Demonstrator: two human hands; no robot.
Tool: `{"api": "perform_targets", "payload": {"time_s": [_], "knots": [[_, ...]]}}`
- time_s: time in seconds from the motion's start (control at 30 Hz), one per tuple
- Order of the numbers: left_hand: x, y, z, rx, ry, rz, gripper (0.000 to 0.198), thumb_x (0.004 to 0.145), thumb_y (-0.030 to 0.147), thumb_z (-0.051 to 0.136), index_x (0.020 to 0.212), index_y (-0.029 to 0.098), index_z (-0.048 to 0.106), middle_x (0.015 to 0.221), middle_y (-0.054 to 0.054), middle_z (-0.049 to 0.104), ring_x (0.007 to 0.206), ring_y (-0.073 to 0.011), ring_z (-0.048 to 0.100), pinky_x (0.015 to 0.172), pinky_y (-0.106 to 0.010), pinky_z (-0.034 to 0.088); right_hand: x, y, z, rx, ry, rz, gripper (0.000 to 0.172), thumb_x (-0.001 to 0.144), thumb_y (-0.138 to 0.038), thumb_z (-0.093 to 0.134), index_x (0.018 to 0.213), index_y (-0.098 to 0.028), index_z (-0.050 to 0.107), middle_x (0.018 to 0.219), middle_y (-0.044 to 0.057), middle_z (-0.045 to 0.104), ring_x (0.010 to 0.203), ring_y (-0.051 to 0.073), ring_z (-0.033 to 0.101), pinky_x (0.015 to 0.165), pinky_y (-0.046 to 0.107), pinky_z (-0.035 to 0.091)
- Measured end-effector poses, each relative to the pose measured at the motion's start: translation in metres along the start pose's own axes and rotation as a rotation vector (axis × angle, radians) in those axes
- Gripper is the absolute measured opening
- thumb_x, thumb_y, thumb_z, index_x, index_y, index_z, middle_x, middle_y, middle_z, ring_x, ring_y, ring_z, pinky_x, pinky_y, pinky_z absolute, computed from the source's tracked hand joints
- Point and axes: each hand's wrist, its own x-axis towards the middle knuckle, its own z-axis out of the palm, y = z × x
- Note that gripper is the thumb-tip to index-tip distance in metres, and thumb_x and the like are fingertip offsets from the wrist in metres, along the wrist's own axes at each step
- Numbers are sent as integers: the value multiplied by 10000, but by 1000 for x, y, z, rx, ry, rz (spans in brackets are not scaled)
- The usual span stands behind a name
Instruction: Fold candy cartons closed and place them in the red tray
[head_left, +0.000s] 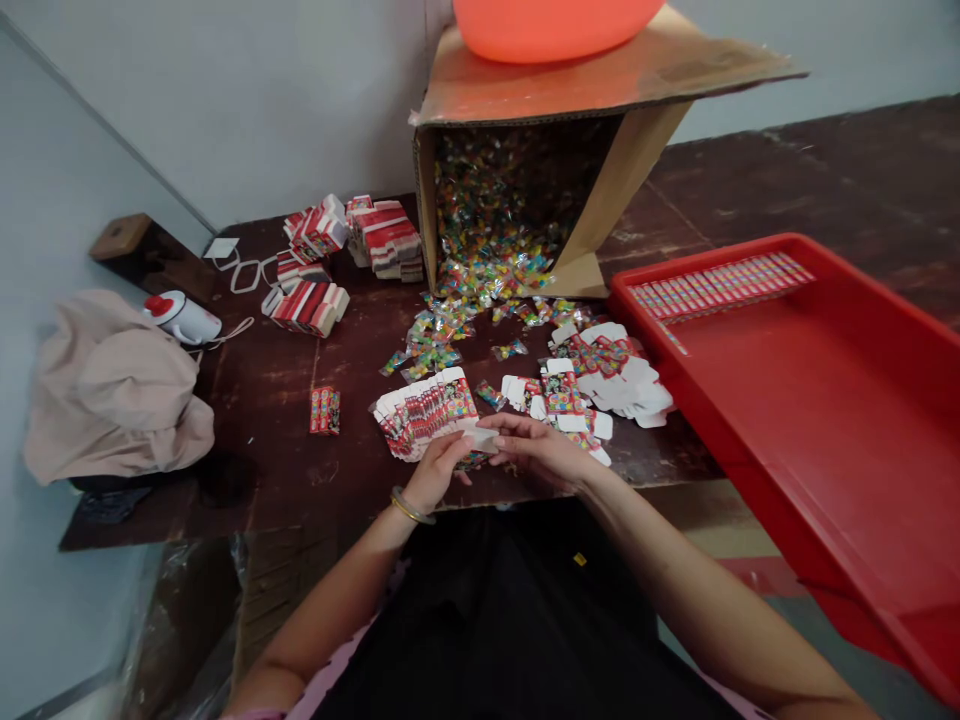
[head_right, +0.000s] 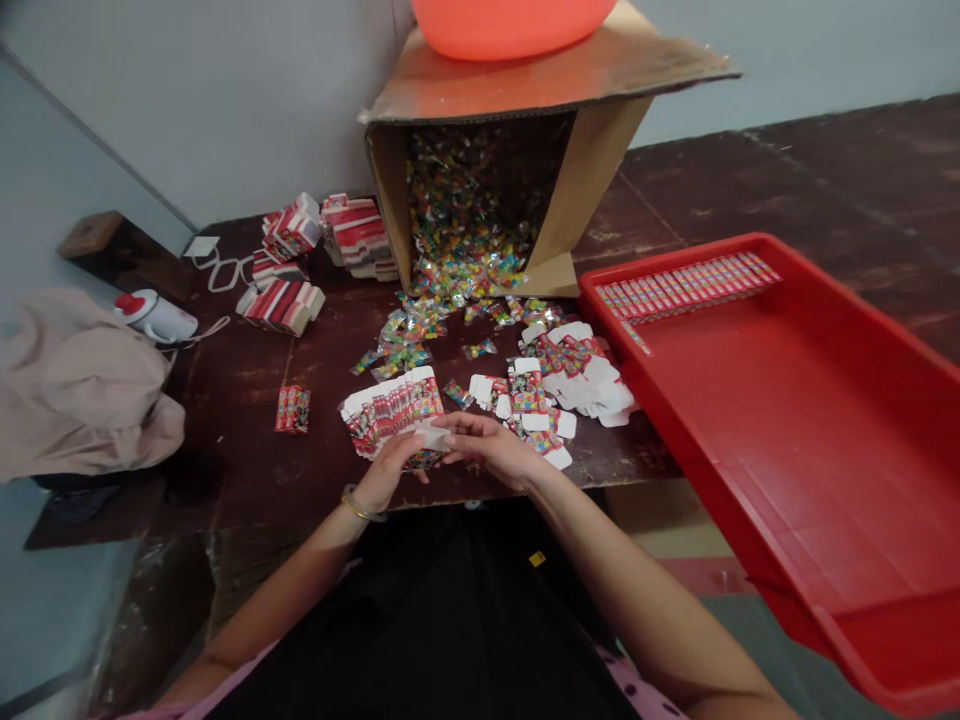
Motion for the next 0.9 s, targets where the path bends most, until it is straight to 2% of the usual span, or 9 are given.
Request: {"api": "perform_targets", "payload": {"time_s": [0.1,0.2,0.3,0.4,0.5,0.6,0.73,0.83,0.9], "knots": [[-3,8,1,165,-30,58,291,780,377,560,910,154,695,821,-55,646,730,-183,556,567,-240,471,3,8,0,22,14,48,300,656,-269,772,925,-174,680,877,24,640,726,120,596,639,221,518],[-4,13,0,345,-8,166,219,753,275,588,912,168,695,833,-44,658,796,-193,562,731,-272,470,5,11,7,-212,90,-105,212,668,-258,746,859,-182,693,764,-1,602,660,119,564,587,225,501],[1,11,-5,256,-6,99,249,768,295,533,903,164,696,788,-41,632,732,-178,547,641,-257,475,3,7,17,-563,111,-379,184,818,-288,638,972,-226,717,916,49,627,856,181,595,779,319,507],[4,6,-14,74,-32,7,291,774,314,496,918,161,697,789,-41,603,700,-163,534,532,-226,464,0,0,24,-736,95,-504,240,918,-310,531,1089,-272,695,1051,65,626,973,200,595,879,349,479],[-2,5,-23,-89,-126,21,320,778,335,523,989,152,680,877,-64,614,794,-188,561,580,-246,503,3,-3,27,-781,124,-519,223,925,-317,533,1067,-290,703,1026,50,644,939,195,615,842,329,496],[-15,5,-28,-143,-222,17,411,765,356,594,1126,159,610,923,-69,615,766,-178,581,624,-272,524,10,-4,29,-821,137,-529,201,921,-320,545,1026,-285,713,980,48,664,908,199,623,816,329,501],[-30,3,-32,-67,-162,-47,475,778,355,633,1211,189,529,873,-48,581,759,-168,578,538,-222,505,22,2,30,-814,140,-507,197,914,-345,553,952,-254,722,903,50,677,824,196,632,767,328,508],[-35,-1,-37,-110,-156,-66,490,786,376,635,1223,190,513,908,-55,566,802,-174,574,529,-208,505,26,11,33,-743,137,-478,204,907,-360,561,903,-246,730,852,46,676,784,193,630,757,330,511],[-37,-3,-40,-155,-135,-78,484,792,382,634,1212,174,515,902,-53,560,799,-168,575,535,-204,505,26,18,38,-727,137,-497,198,905,-361,567,944,-259,732,897,49,667,831,193,625,797,335,505]]}}
